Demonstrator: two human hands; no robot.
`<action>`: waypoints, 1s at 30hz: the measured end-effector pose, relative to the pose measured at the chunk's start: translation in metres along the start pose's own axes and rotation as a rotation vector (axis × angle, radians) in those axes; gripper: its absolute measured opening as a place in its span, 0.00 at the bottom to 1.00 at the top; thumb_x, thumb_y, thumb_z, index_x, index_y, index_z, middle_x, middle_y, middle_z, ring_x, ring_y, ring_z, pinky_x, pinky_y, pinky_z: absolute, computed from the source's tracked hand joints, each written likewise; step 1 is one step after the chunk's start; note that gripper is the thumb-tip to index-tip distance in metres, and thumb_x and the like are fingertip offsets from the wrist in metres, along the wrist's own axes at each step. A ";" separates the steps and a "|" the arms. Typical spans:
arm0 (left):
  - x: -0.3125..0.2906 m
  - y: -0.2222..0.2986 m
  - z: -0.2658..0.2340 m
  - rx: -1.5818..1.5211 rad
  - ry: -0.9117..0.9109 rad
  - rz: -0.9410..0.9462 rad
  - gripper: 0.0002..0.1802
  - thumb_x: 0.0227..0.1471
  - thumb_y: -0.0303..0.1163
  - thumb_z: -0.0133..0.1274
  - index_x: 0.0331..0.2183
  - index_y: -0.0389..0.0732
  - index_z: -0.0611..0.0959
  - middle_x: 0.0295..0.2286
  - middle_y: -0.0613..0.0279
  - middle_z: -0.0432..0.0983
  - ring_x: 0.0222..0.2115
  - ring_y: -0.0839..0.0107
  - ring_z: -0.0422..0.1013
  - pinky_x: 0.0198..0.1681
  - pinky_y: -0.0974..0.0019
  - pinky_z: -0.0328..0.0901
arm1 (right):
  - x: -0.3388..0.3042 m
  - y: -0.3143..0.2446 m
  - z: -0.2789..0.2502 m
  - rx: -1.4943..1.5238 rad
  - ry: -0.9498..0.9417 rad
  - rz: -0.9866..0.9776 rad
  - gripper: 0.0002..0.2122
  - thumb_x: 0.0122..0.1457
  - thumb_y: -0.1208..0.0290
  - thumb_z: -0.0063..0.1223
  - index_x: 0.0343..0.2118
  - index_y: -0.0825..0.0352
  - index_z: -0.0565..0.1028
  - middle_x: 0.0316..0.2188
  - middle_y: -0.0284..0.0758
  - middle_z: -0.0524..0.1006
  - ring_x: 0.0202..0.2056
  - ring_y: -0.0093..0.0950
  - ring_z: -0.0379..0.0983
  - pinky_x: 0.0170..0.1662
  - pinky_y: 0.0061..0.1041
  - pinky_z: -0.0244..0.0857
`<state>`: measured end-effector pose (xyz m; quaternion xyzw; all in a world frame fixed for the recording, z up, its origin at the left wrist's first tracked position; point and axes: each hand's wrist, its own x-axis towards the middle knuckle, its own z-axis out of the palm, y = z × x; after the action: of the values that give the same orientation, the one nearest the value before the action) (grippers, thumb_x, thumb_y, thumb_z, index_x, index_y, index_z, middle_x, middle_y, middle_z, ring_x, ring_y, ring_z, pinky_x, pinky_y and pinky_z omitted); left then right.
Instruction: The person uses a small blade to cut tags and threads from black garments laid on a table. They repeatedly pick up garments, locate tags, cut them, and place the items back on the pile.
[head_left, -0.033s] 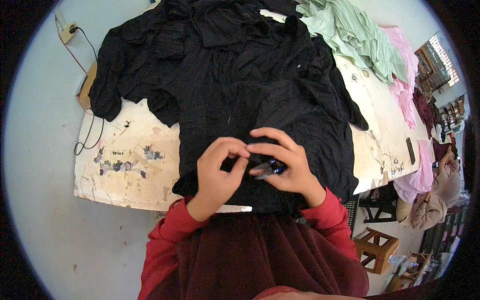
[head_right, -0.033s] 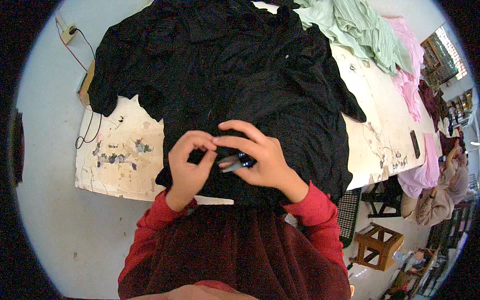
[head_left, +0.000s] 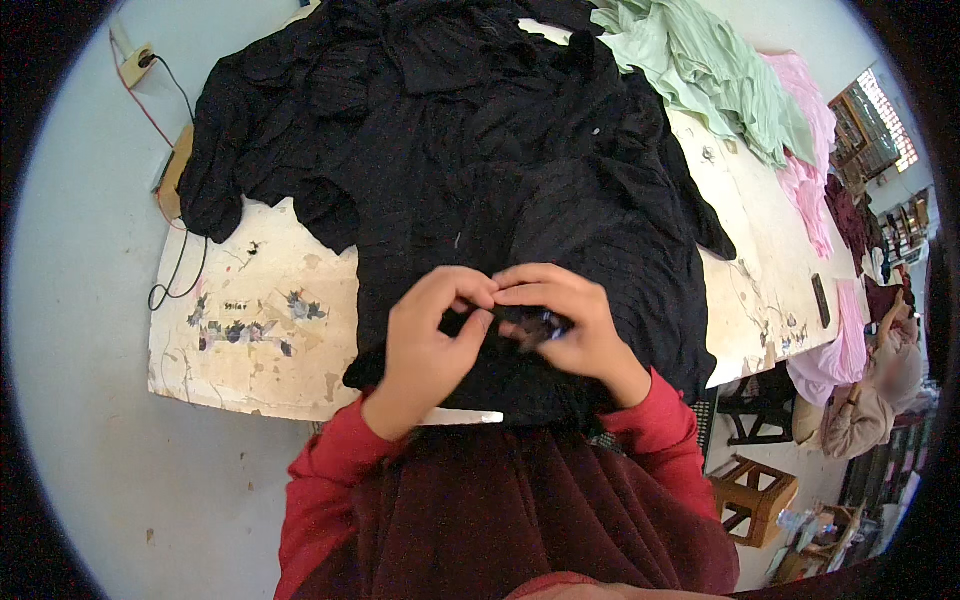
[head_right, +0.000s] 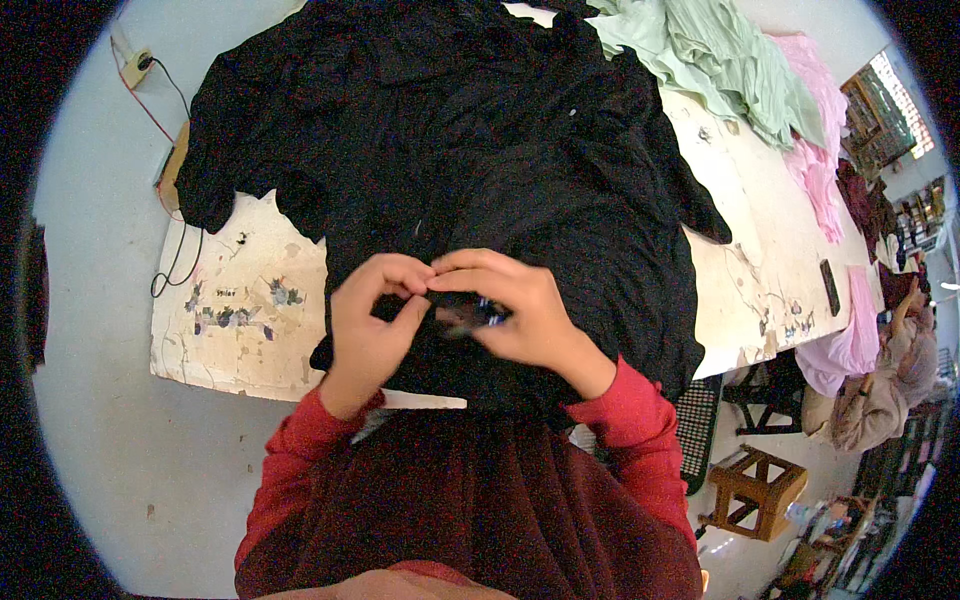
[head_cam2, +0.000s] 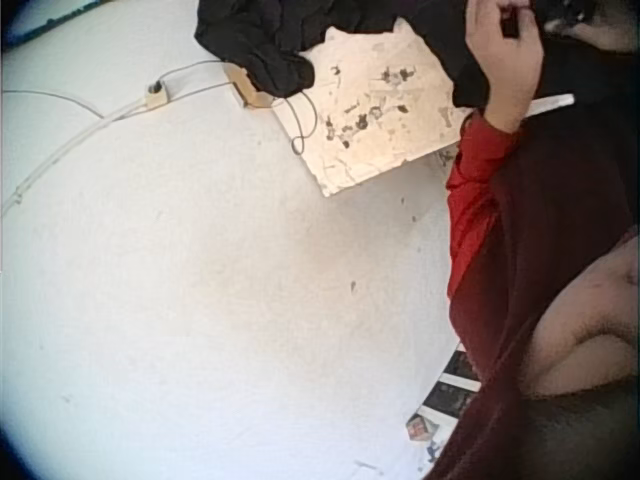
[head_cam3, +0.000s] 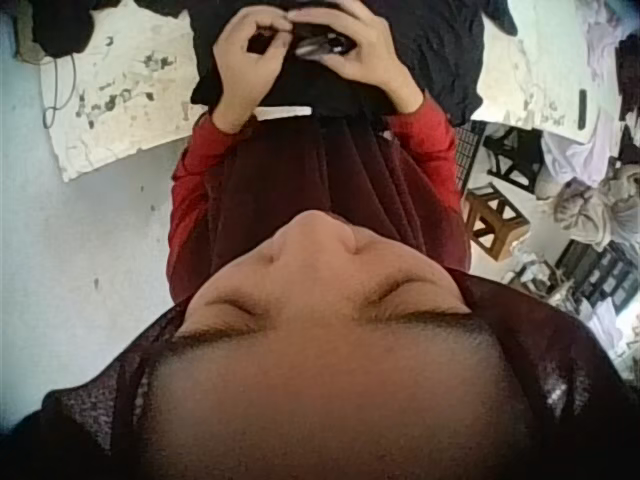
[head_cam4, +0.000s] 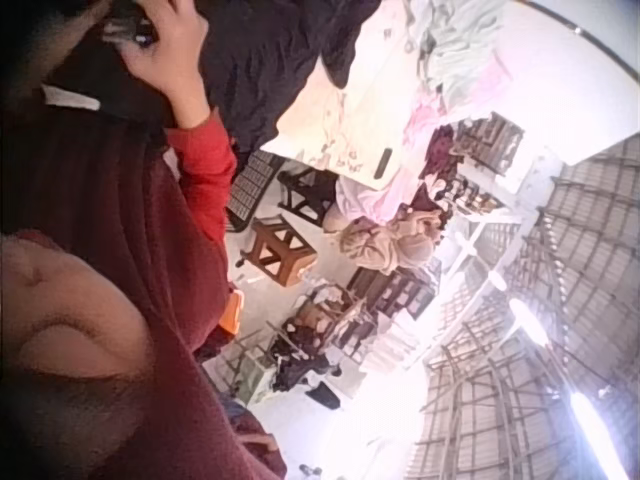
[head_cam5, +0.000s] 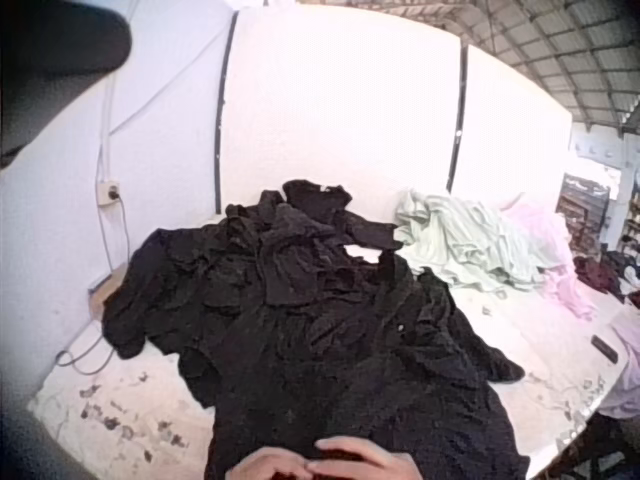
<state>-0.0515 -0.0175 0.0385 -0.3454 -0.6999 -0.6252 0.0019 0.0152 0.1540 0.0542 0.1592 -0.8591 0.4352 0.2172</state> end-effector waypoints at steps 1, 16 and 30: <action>0.003 0.005 -0.005 0.043 -0.058 -0.090 0.09 0.41 0.20 0.56 0.31 0.38 0.79 0.31 0.60 0.76 0.31 0.66 0.73 0.34 0.68 0.66 | 0.003 0.008 -0.003 0.058 -0.005 0.028 0.12 0.43 0.77 0.61 0.34 0.66 0.78 0.32 0.39 0.78 0.35 0.30 0.76 0.38 0.25 0.69; 0.056 -0.008 -0.052 -0.175 -0.482 -0.373 0.11 0.53 0.33 0.53 0.32 0.34 0.82 0.29 0.62 0.78 0.29 0.79 0.71 0.36 0.74 0.65 | 0.027 0.004 0.004 -0.019 0.065 0.220 0.10 0.48 0.71 0.63 0.33 0.69 0.77 0.25 0.38 0.77 0.26 0.21 0.71 0.29 0.23 0.64; 0.022 -0.012 -0.064 0.166 0.065 -0.051 0.15 0.55 0.36 0.50 0.39 0.37 0.80 0.32 0.58 0.77 0.34 0.69 0.72 0.39 0.69 0.64 | 0.045 0.030 -0.011 0.315 0.246 0.451 0.17 0.57 0.66 0.55 0.16 0.66 0.63 0.16 0.19 0.56 0.21 0.11 0.50 0.23 0.18 0.44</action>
<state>-0.1016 -0.0630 0.0519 -0.3059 -0.7575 -0.5756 0.0374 -0.0344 0.1763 0.0622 -0.0577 -0.7618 0.6165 0.1902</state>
